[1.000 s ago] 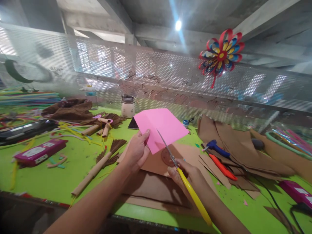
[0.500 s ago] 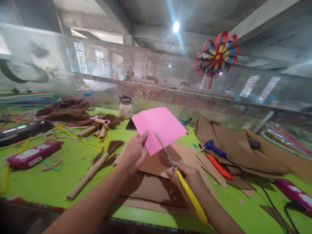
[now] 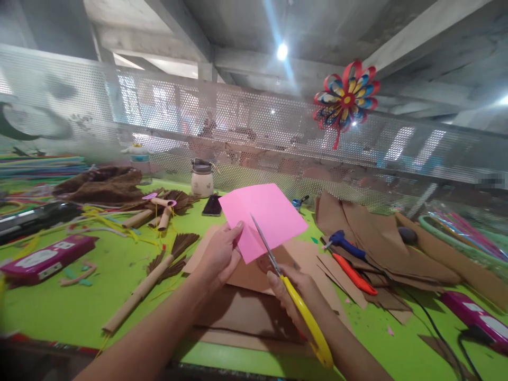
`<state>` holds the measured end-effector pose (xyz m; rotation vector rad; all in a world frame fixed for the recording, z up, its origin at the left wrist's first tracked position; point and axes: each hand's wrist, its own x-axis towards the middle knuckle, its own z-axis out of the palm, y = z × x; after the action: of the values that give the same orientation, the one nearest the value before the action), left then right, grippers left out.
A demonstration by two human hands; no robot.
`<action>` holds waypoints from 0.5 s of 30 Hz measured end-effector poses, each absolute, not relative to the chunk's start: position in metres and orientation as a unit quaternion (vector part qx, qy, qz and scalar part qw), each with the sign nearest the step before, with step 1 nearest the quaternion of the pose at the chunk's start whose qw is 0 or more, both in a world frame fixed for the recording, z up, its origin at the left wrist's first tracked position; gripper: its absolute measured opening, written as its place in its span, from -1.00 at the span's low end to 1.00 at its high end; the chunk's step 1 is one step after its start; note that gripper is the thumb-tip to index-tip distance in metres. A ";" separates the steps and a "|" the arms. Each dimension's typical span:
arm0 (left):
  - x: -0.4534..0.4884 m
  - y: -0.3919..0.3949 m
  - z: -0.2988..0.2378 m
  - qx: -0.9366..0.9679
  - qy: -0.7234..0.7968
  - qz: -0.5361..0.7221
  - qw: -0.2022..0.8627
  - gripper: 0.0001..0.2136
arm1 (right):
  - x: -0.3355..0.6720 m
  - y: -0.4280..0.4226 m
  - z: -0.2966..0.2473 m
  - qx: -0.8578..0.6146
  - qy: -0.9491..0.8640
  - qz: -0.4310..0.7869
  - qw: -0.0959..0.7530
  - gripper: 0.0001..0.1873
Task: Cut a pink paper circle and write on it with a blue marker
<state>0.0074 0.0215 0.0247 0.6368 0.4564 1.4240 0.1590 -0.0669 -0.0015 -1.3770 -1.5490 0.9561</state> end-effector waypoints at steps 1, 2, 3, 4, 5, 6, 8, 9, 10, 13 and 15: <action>0.008 0.020 0.025 0.288 0.204 0.633 0.689 -0.84 | 0.158 -0.066 -0.002 -0.550 -0.614 0.382 0.418 -0.40; 0.008 0.019 0.025 0.291 0.203 0.631 0.690 -0.84 | 0.157 -0.066 -0.002 -0.553 -0.611 0.383 0.417 -0.39; 0.009 0.019 0.026 0.293 0.201 0.630 0.691 -0.83 | 0.156 -0.066 -0.002 -0.556 -0.609 0.384 0.415 -0.39; 0.009 0.018 0.026 0.296 0.199 0.629 0.691 -0.82 | 0.156 -0.066 -0.003 -0.560 -0.607 0.383 0.413 -0.39; 0.009 0.017 0.026 0.297 0.198 0.628 0.691 -0.81 | 0.156 -0.065 -0.003 -0.563 -0.606 0.380 0.413 -0.39; 0.010 0.017 0.026 0.298 0.198 0.628 0.691 -0.81 | 0.156 -0.065 -0.003 -0.566 -0.605 0.376 0.414 -0.38; 0.010 0.017 0.026 0.298 0.198 0.627 0.692 -0.81 | 0.156 -0.065 -0.004 -0.575 -0.603 0.365 0.415 -0.37; 0.010 0.018 0.025 0.298 0.198 0.627 0.692 -0.81 | 0.157 -0.065 -0.005 -0.580 -0.602 0.359 0.416 -0.37; 0.010 0.018 0.025 0.297 0.198 0.626 0.693 -0.81 | 0.157 -0.064 -0.005 -0.582 -0.601 0.353 0.419 -0.37; 0.010 0.019 0.024 0.293 0.198 0.625 0.696 -0.84 | 0.158 -0.064 -0.006 -0.583 -0.603 0.337 0.428 -0.37; 0.011 0.019 0.023 0.290 0.200 0.624 0.698 -0.85 | 0.158 -0.064 -0.006 -0.581 -0.604 0.335 0.430 -0.39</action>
<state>0.0109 0.0194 0.0234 0.6459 0.4452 1.3900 0.1578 -0.0645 -0.0061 -1.4508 -1.5075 0.8353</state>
